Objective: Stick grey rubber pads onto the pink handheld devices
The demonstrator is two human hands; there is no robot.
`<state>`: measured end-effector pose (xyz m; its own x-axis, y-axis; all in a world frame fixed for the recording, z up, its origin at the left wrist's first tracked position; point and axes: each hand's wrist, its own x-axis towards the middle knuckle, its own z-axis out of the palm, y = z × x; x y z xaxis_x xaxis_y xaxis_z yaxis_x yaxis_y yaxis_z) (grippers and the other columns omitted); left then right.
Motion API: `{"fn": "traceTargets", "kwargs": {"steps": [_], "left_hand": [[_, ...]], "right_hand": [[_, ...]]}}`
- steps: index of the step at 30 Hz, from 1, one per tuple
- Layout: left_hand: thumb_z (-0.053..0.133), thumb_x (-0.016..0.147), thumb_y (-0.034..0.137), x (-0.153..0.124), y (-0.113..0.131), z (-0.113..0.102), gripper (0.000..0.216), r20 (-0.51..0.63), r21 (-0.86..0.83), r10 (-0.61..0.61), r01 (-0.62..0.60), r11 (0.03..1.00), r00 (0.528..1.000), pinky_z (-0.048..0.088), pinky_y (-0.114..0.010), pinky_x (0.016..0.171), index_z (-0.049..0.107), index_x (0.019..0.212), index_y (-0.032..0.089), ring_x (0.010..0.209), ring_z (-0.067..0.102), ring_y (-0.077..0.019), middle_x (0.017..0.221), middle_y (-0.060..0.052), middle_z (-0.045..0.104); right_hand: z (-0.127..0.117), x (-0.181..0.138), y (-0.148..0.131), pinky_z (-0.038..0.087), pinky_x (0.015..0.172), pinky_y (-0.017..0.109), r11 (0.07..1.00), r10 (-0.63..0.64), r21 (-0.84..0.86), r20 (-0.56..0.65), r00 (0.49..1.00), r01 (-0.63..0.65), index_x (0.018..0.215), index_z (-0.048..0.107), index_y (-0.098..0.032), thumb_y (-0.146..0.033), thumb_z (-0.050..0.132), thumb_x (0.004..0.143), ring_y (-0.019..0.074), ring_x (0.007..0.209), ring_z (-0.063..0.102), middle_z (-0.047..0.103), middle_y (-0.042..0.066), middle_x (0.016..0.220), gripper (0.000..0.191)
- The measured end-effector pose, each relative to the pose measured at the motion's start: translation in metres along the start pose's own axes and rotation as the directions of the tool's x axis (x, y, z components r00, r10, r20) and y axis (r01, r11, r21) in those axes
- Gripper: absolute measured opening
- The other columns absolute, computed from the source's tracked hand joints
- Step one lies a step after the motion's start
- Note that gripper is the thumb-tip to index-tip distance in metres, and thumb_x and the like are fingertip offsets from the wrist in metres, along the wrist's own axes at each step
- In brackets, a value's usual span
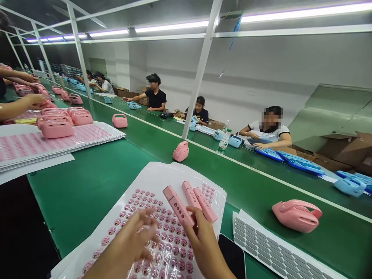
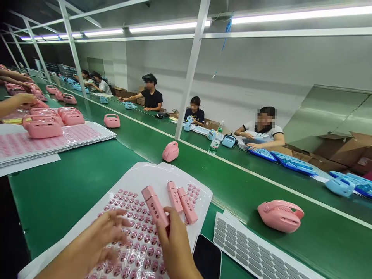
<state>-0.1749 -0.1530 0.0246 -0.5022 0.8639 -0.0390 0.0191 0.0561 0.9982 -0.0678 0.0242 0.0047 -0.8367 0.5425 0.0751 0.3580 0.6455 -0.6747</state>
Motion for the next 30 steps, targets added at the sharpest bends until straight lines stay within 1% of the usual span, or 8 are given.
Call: {"fn": "traceTargets", "kwargs": {"steps": [1, 2, 4, 5, 9, 18, 24, 30], "left_hand": [[0.04, 0.087, 0.053, 0.013, 0.003, 0.005, 0.053, -0.07, -0.149, -0.096, 0.085, 0.985, 0.993, 0.054, -0.037, 0.078, 0.037, 0.13, 0.022, 0.104, 0.058, -0.0226, 0.122, -0.013, 0.053], [0.048, 0.085, 0.052, 0.025, 0.004, 0.012, 0.053, -0.105, -0.444, -0.272, 0.199, 0.873, 0.957, 0.052, -0.037, 0.081, 0.039, 0.127, 0.022, 0.106, 0.057, -0.0231, 0.121, -0.012, 0.055], [0.06, 0.08, 0.041, 0.043, 0.001, 0.024, 0.047, -0.078, -0.71, -0.431, 0.253, 0.657, 0.899, 0.052, -0.034, 0.076, 0.046, 0.117, 0.014, 0.097, 0.061, -0.0238, 0.112, -0.014, 0.059], [0.065, 0.078, 0.034, 0.049, -0.003, 0.028, 0.042, -0.102, -0.767, -0.485, 0.242, 0.594, 0.868, 0.052, -0.032, 0.071, 0.05, 0.111, 0.013, 0.089, 0.062, -0.0227, 0.104, -0.013, 0.061], [0.065, 0.077, 0.025, 0.054, -0.018, 0.029, 0.025, -0.342, -0.755, -0.565, 0.139, 0.641, 0.751, 0.048, -0.024, 0.053, 0.054, 0.097, 0.015, 0.061, 0.057, -0.0126, 0.074, -0.002, 0.058], [0.056, 0.076, 0.056, 0.044, -0.031, 0.022, 0.042, -0.214, -0.778, -0.461, 0.135, 0.614, 0.861, 0.038, -0.022, 0.046, 0.053, 0.078, 0.015, 0.049, 0.045, -0.0101, 0.063, -0.001, 0.051], [0.059, 0.074, 0.057, 0.042, -0.031, 0.025, 0.042, -0.147, -0.775, -0.43, 0.166, 0.609, 0.891, 0.039, -0.023, 0.048, 0.053, 0.078, 0.015, 0.049, 0.045, -0.0101, 0.064, -0.001, 0.054], [0.042, 0.086, 0.046, 0.04, -0.024, 0.029, 0.028, -0.117, -0.628, -0.328, 0.186, 0.756, 0.937, 0.036, -0.022, 0.046, 0.043, 0.092, 0.019, 0.045, 0.043, -0.009, 0.064, 0.001, 0.052]], "right_hand": [[0.001, -0.003, -0.007, 0.043, 0.058, 0.016, 0.998, -0.037, 0.047, 0.033, 0.999, 0.035, 0.121, 0.044, -0.02, -0.044, 0.03, 0.093, 0.0077, 0.066, 0.055, 0.059, 0.002, 0.084, 0.04], [0.004, -0.006, -0.012, 0.044, 0.063, 0.016, 0.993, -0.082, 0.085, 0.07, 0.994, 0.076, 0.121, 0.045, -0.021, -0.044, 0.033, 0.092, 0.0077, 0.072, 0.056, 0.059, 0.002, 0.09, 0.038], [0.01, -0.006, -0.018, 0.045, 0.075, 0.017, 0.979, -0.169, 0.14, 0.137, 0.976, 0.15, 0.114, 0.052, -0.022, -0.041, 0.035, 0.092, 0.0086, 0.084, 0.058, 0.06, 0.001, 0.097, 0.033], [0.013, -0.003, -0.018, 0.045, 0.078, 0.018, 0.975, -0.186, 0.154, 0.151, 0.971, 0.162, 0.108, 0.056, -0.022, -0.039, 0.033, 0.092, 0.0093, 0.087, 0.058, 0.06, 0.001, 0.096, 0.033], [0.022, 0.019, -0.004, 0.041, 0.081, 0.027, 0.992, -0.014, 0.127, 0.03, 0.999, 0.01, 0.106, 0.055, -0.014, -0.025, 0.029, 0.093, 0.0149, 0.09, 0.055, 0.059, 0.006, 0.096, 0.031], [0.036, 0.052, 0.002, 0.038, 0.078, 0.025, 0.988, 0.04, 0.15, 0.022, 0.999, -0.042, 0.123, 0.039, -0.019, -0.005, 0.047, 0.076, 0.0127, 0.087, 0.052, 0.059, 0.0, 0.09, 0.05], [0.031, 0.06, 0.0, 0.041, 0.063, 0.018, 0.961, 0.122, 0.233, 0.133, 0.984, -0.151, 0.117, 0.036, -0.016, -0.007, 0.051, 0.076, 0.0083, 0.074, 0.054, 0.058, -0.001, 0.086, 0.044], [0.034, 0.074, 0.002, 0.038, 0.051, 0.011, 0.908, 0.198, 0.322, 0.23, 0.953, -0.266, 0.105, 0.037, -0.012, -0.003, 0.054, 0.074, 0.0025, 0.058, 0.048, 0.054, -0.002, 0.077, 0.036]]}}
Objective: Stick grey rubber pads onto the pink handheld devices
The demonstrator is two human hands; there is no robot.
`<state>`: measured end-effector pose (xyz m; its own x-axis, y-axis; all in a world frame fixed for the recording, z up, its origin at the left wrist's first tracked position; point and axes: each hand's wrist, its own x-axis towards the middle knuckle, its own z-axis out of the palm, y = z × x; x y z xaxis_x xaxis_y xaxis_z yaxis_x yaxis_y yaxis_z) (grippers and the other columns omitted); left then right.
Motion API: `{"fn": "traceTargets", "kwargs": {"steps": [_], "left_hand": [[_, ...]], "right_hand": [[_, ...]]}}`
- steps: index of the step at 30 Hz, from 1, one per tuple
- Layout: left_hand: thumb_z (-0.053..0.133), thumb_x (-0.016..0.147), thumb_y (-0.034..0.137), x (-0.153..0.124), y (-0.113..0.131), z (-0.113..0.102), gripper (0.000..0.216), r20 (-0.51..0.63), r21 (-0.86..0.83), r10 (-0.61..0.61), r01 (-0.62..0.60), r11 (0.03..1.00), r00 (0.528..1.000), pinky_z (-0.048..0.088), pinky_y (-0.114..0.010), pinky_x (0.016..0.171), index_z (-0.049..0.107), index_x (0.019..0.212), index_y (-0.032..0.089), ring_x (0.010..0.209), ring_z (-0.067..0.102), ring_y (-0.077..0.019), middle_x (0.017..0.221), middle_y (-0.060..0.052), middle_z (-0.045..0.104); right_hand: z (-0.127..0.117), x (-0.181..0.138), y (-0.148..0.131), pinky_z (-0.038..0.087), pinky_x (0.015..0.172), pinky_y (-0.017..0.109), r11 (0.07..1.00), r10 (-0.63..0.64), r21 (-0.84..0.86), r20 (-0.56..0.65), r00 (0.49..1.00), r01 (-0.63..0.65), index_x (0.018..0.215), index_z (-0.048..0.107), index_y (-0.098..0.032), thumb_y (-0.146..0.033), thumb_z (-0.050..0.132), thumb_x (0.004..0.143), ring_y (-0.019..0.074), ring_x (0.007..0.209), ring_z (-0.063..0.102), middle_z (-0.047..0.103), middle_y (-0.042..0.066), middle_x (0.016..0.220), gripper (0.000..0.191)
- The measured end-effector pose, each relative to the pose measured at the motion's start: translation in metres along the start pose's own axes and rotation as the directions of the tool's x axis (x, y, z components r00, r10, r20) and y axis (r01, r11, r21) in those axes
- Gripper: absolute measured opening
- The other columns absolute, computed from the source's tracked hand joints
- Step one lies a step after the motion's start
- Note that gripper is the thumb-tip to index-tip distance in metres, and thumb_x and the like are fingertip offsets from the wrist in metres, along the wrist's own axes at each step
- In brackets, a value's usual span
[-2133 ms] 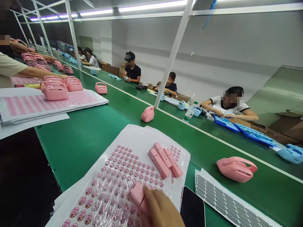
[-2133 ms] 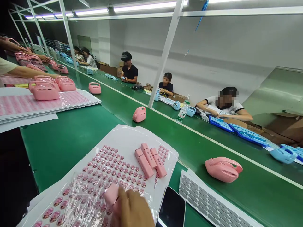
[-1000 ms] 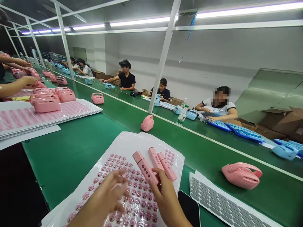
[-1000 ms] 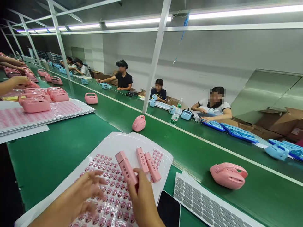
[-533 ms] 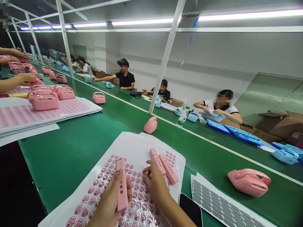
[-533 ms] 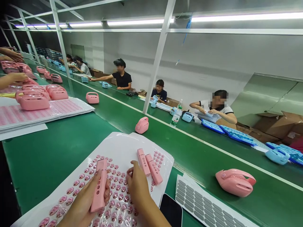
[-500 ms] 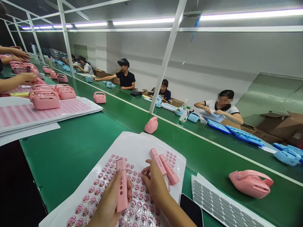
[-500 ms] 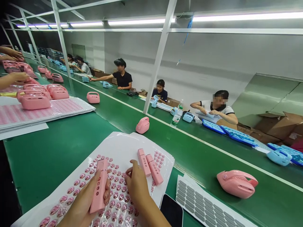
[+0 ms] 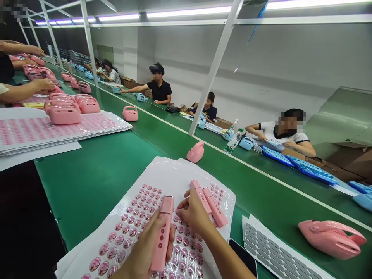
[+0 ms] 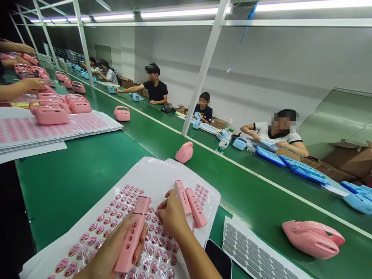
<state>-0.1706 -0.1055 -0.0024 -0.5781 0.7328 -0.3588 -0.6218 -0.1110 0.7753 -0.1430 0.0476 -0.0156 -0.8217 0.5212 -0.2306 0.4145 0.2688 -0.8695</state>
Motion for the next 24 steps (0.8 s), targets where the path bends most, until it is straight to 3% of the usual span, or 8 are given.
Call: {"fn": "traceTargets", "kwargs": {"steps": [4, 8, 10, 11, 13, 15, 17, 24], "left_hand": [[0.038, 0.086, 0.038, -0.005, 0.004, 0.002, 0.04, 0.046, 0.123, -0.023, 0.017, 0.992, 0.999, 0.038, -0.022, 0.049, 0.031, 0.122, 0.023, 0.049, 0.045, -0.0094, 0.069, 0.001, 0.053], [0.035, 0.088, 0.044, -0.009, 0.006, 0.004, 0.057, 0.047, 0.31, -0.076, 0.058, 0.949, 0.996, 0.037, -0.022, 0.052, 0.018, 0.137, 0.021, 0.052, 0.047, -0.0102, 0.067, 0.001, 0.051], [0.037, 0.087, 0.049, -0.01, 0.006, 0.003, 0.063, -0.009, 0.421, -0.09, 0.086, 0.903, 0.996, 0.042, -0.027, 0.062, 0.018, 0.141, 0.023, 0.063, 0.055, -0.0142, 0.079, -0.003, 0.059], [0.038, 0.086, 0.05, -0.009, 0.005, 0.002, 0.064, -0.038, 0.472, -0.081, 0.089, 0.877, 0.996, 0.043, -0.03, 0.073, 0.021, 0.142, 0.025, 0.078, 0.059, -0.0172, 0.094, -0.005, 0.062], [0.038, 0.086, 0.051, -0.008, 0.003, 0.0, 0.066, -0.044, 0.545, -0.05, 0.066, 0.836, 0.998, 0.032, -0.036, 0.098, 0.021, 0.144, 0.026, 0.116, 0.049, -0.0221, 0.134, -0.006, 0.048], [0.035, 0.087, 0.049, -0.006, 0.001, -0.002, 0.069, 0.003, 0.569, -0.034, 0.027, 0.822, 0.999, 0.014, -0.036, 0.11, 0.014, 0.146, 0.02, 0.136, 0.023, -0.0216, 0.151, -0.003, 0.019], [0.033, 0.088, 0.048, -0.006, 0.0, -0.004, 0.074, 0.035, 0.579, -0.06, 0.029, 0.814, 0.998, 0.008, -0.038, 0.111, 0.002, 0.147, 0.015, 0.14, 0.009, -0.0209, 0.153, -0.003, 0.004], [0.031, 0.087, 0.054, -0.007, 0.001, -0.004, 0.079, 0.059, 0.594, -0.075, 0.025, 0.804, 0.995, -0.002, -0.042, 0.112, -0.003, 0.146, 0.015, 0.141, -0.006, -0.0206, 0.152, 0.0, -0.004]], "right_hand": [[-0.01, -0.004, -0.009, 0.033, 0.048, 0.012, 0.991, 0.001, 0.132, -0.043, 0.999, 0.005, 0.098, 0.03, -0.015, -0.011, 0.055, 0.074, 0.0044, 0.057, 0.049, 0.055, -0.003, 0.072, 0.036], [-0.024, -0.03, -0.033, 0.039, 0.061, 0.017, 0.959, -0.126, 0.242, -0.116, 0.985, 0.151, 0.091, 0.021, -0.019, -0.026, 0.056, 0.074, 0.0086, 0.071, 0.054, 0.059, -0.003, 0.074, 0.04], [-0.023, -0.046, -0.043, 0.039, 0.063, 0.018, 0.95, -0.163, 0.25, -0.115, 0.98, 0.188, 0.091, 0.022, -0.019, -0.028, 0.057, 0.073, 0.0079, 0.069, 0.053, 0.058, -0.004, 0.074, 0.04], [-0.021, -0.052, -0.047, 0.039, 0.064, 0.019, 0.95, -0.173, 0.242, -0.111, 0.979, 0.196, 0.09, 0.023, -0.019, -0.026, 0.056, 0.073, 0.0073, 0.068, 0.052, 0.057, -0.004, 0.073, 0.038], [-0.014, -0.061, -0.05, 0.039, 0.066, 0.019, 0.955, -0.189, 0.211, -0.113, 0.975, 0.209, 0.091, 0.026, -0.019, -0.02, 0.053, 0.074, 0.0065, 0.068, 0.051, 0.056, -0.005, 0.073, 0.032], [-0.009, -0.065, -0.049, 0.04, 0.069, 0.021, 0.959, -0.198, 0.179, -0.134, 0.971, 0.221, 0.09, 0.028, -0.018, -0.015, 0.051, 0.075, 0.0067, 0.071, 0.051, 0.055, -0.005, 0.074, 0.028], [-0.006, -0.066, -0.047, 0.041, 0.07, 0.022, 0.961, -0.198, 0.162, -0.158, 0.967, 0.223, 0.089, 0.027, -0.018, -0.013, 0.05, 0.077, 0.0073, 0.072, 0.052, 0.055, -0.005, 0.076, 0.026], [-0.007, -0.066, -0.044, 0.044, 0.07, 0.024, 0.964, -0.208, 0.125, -0.191, 0.959, 0.234, 0.087, 0.027, -0.019, -0.013, 0.05, 0.078, 0.008, 0.072, 0.052, 0.055, -0.005, 0.076, 0.025]]}}
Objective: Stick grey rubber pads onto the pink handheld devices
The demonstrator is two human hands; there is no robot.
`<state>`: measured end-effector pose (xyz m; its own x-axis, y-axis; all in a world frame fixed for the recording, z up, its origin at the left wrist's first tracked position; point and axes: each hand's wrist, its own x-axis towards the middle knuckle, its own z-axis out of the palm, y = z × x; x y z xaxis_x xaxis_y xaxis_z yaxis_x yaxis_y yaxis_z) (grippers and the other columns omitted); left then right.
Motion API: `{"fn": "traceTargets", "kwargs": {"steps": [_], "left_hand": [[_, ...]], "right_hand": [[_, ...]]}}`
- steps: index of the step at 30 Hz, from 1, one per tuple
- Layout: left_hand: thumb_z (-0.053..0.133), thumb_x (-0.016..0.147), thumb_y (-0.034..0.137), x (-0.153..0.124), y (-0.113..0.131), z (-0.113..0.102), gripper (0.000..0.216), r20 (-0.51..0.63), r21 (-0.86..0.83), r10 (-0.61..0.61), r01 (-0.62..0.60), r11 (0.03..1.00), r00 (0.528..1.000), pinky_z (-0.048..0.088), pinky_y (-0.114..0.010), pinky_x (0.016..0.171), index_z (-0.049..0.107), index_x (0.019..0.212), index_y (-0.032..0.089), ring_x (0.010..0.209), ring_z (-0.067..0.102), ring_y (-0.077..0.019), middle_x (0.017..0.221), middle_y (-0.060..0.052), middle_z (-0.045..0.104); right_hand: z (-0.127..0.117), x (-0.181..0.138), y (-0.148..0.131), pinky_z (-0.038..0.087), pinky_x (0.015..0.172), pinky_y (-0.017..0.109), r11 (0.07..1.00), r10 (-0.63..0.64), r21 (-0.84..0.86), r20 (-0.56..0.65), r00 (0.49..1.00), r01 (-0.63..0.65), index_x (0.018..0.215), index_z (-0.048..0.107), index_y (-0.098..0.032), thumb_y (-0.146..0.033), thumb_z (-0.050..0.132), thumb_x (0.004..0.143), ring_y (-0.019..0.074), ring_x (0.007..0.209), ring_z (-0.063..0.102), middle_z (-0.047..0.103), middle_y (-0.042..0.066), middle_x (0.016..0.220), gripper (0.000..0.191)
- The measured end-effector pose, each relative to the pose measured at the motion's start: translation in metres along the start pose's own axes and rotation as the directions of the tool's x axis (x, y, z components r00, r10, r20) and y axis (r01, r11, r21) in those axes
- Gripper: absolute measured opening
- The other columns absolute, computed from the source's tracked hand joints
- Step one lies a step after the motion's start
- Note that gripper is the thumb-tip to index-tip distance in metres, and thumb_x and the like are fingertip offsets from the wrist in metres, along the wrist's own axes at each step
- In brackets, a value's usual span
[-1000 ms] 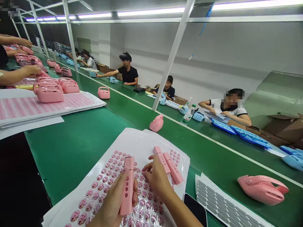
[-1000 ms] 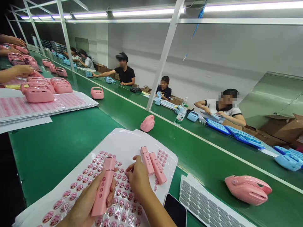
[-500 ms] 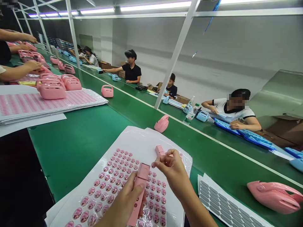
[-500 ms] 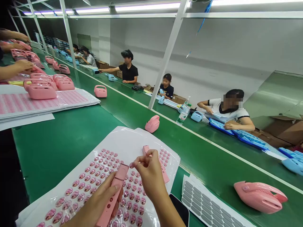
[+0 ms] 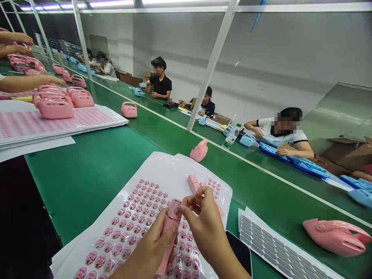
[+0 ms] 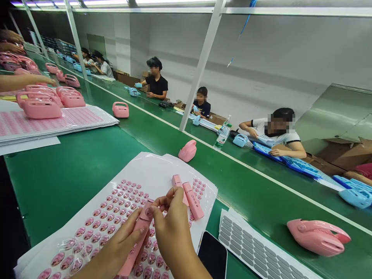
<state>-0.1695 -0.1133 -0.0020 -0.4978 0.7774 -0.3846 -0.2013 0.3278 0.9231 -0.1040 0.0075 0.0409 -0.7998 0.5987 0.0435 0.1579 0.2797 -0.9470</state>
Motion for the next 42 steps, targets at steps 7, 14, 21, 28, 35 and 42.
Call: {"fn": "traceTargets", "kwargs": {"steps": [7, 14, 21, 28, 35, 42], "left_hand": [[0.031, 0.086, 0.052, 0.001, -0.002, 0.001, 0.078, 0.02, -0.043, 0.039, -0.038, 0.998, 0.999, 0.0, -0.048, 0.111, -0.002, 0.147, 0.016, 0.14, -0.006, -0.0263, 0.152, -0.001, -0.001], [0.035, 0.084, 0.056, 0.005, -0.008, 0.0, 0.075, -0.017, -0.029, 0.033, -0.033, 0.999, 0.999, 0.009, -0.042, 0.112, 0.011, 0.146, 0.023, 0.139, 0.012, -0.0214, 0.152, 0.0, 0.015], [0.032, 0.086, 0.056, 0.001, -0.004, 0.001, 0.079, -0.022, -0.068, -0.011, 0.01, 0.998, 1.0, -0.001, -0.038, 0.112, 0.0, 0.147, 0.018, 0.14, -0.001, -0.0176, 0.153, 0.003, 0.004], [0.034, 0.083, 0.06, 0.0, -0.002, 0.002, 0.081, -0.046, -0.047, -0.009, 0.007, 0.999, 0.999, -0.001, -0.04, 0.112, 0.005, 0.147, 0.021, 0.141, 0.0, -0.02, 0.153, 0.002, 0.003], [0.031, 0.086, 0.058, -0.004, 0.005, 0.0, 0.08, 0.003, -0.039, -0.011, 0.011, 0.999, 1.0, -0.003, -0.041, 0.113, -0.002, 0.147, 0.017, 0.141, -0.007, -0.0181, 0.153, 0.002, -0.004], [0.034, 0.086, 0.056, -0.002, 0.002, 0.001, 0.077, -0.024, -0.04, -0.007, 0.006, 0.999, 1.0, 0.0, -0.041, 0.114, 0.004, 0.147, 0.02, 0.141, -0.005, -0.0194, 0.152, 0.003, -0.001]], "right_hand": [[0.002, -0.002, 0.001, 0.045, 0.07, 0.026, 0.999, -0.021, -0.037, -0.021, 1.0, 0.02, 0.087, 0.027, -0.019, -0.013, 0.049, 0.078, 0.0081, 0.071, 0.052, 0.054, -0.005, 0.076, 0.024], [0.004, -0.003, 0.001, 0.044, 0.072, 0.028, 0.997, -0.035, -0.074, -0.016, 0.999, 0.034, 0.086, 0.028, -0.018, -0.014, 0.048, 0.077, 0.0088, 0.073, 0.052, 0.054, -0.004, 0.078, 0.022], [0.003, -0.003, 0.0, 0.046, 0.074, 0.028, 0.996, -0.05, -0.078, -0.017, 0.999, 0.049, 0.086, 0.029, -0.018, -0.015, 0.048, 0.079, 0.0088, 0.076, 0.052, 0.051, -0.002, 0.081, 0.02], [0.0, -0.002, -0.004, 0.046, 0.073, 0.028, 0.995, -0.049, -0.084, 0.013, 0.999, 0.05, 0.085, 0.029, -0.018, -0.014, 0.048, 0.08, 0.0087, 0.075, 0.053, 0.052, -0.003, 0.079, 0.021], [0.0, -0.004, -0.004, 0.044, 0.074, 0.029, 0.987, -0.049, -0.152, 0.026, 0.998, 0.052, 0.087, 0.033, -0.017, -0.011, 0.048, 0.079, 0.0096, 0.076, 0.053, 0.054, -0.002, 0.081, 0.018], [0.002, -0.005, 0.002, 0.046, 0.074, 0.031, 0.987, -0.059, -0.153, -0.008, 0.998, 0.057, 0.084, 0.03, -0.018, -0.018, 0.048, 0.08, 0.0111, 0.078, 0.054, 0.054, -0.001, 0.082, 0.018]]}}
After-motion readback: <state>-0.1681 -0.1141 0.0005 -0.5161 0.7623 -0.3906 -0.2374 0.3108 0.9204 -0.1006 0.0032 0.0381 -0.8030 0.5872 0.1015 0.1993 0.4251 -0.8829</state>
